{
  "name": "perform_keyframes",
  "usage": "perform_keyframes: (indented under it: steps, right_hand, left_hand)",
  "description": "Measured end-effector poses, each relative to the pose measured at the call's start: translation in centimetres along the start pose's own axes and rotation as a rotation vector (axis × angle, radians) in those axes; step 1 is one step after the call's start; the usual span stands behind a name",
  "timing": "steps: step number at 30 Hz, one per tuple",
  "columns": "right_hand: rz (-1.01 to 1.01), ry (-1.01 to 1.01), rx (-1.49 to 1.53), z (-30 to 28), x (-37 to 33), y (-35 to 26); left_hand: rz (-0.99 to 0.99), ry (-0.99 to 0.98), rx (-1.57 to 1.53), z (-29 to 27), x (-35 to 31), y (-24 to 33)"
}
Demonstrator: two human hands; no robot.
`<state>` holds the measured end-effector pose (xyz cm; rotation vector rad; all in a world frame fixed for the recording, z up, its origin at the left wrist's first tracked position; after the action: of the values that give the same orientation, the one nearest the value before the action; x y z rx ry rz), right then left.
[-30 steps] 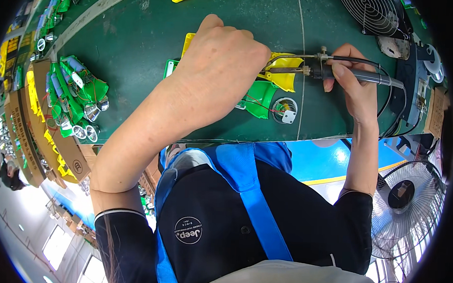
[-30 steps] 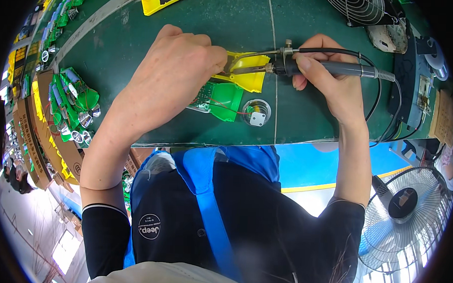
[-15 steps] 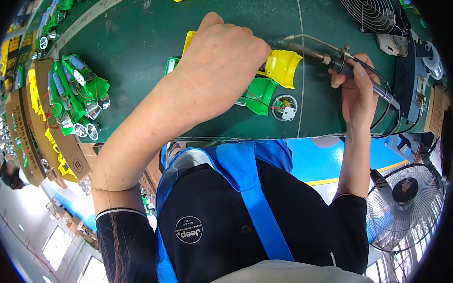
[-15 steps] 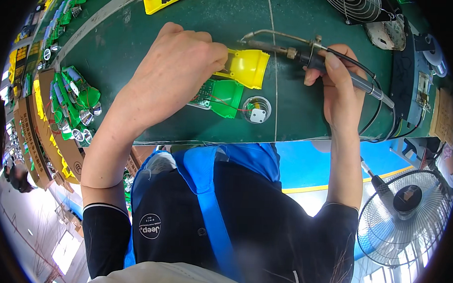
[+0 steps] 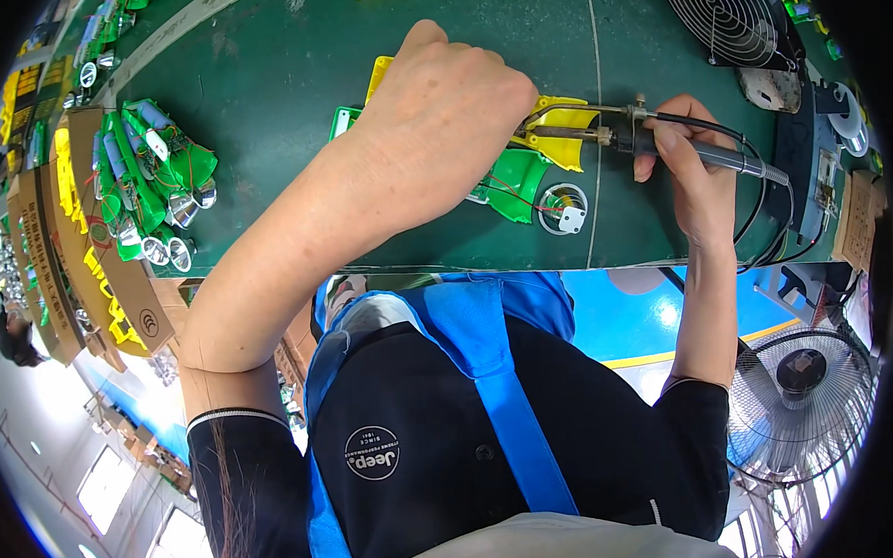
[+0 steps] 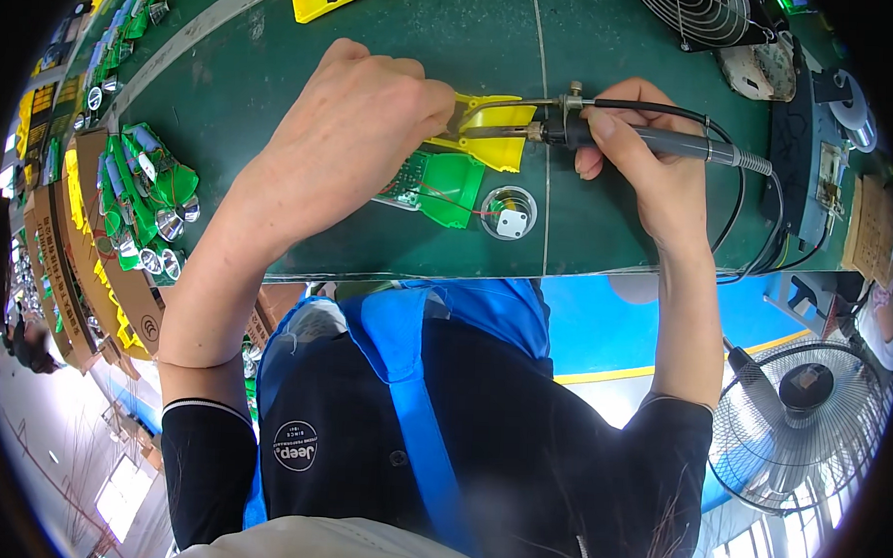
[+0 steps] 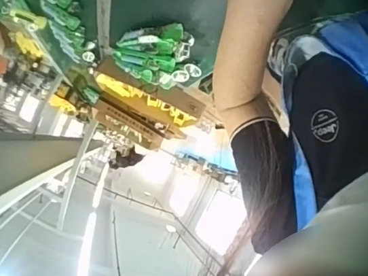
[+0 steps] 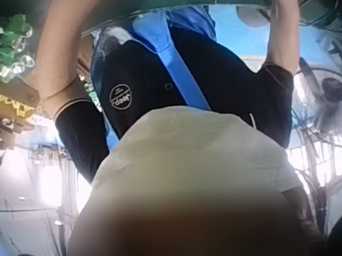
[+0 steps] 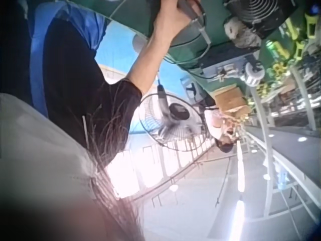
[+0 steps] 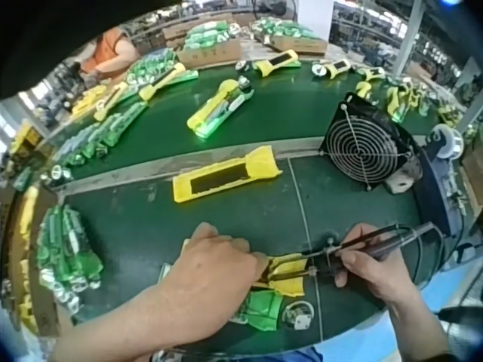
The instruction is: Soldering internal wiring and assembling portable solar-powered lights on an industrial assembly line.
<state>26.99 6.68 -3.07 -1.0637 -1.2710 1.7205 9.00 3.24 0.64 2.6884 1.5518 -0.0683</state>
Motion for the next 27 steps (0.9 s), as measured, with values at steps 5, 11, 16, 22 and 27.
perform_keyframes:
  steps: [5,11,16,22,27]
  right_hand:
    - [-0.005,0.003,0.005,-0.4,-0.1,0.1]
    - [-0.064,0.062,0.142,-1.5,-1.2,0.4]
    - [-0.099,0.141,0.269,-1.8,-1.2,0.7]
    - [-0.176,0.163,0.333,-1.8,-2.1,1.1]
    - [-0.259,0.185,0.336,-1.7,-3.2,1.4]
  left_hand:
    - [-0.001,-0.011,0.006,0.0,0.1,0.0]
    - [0.004,0.011,0.028,-0.2,0.1,0.1]
    - [-0.004,-0.013,0.012,0.0,0.1,0.0]
    - [-0.013,0.028,0.02,-0.1,0.0,0.1]
    - [-0.002,0.071,0.029,0.0,-0.1,0.3]
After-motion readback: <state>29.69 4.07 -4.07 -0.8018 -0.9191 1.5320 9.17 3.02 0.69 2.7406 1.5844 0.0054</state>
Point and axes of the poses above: each hand's wrist, its own x-axis towards the middle knuckle, its own z-axis out of the palm, y = z × x, the point moved 7 cm from there along x, towards the middle knuckle, and after that the axes turned 14 degrees about x, right-handed, at the moved point
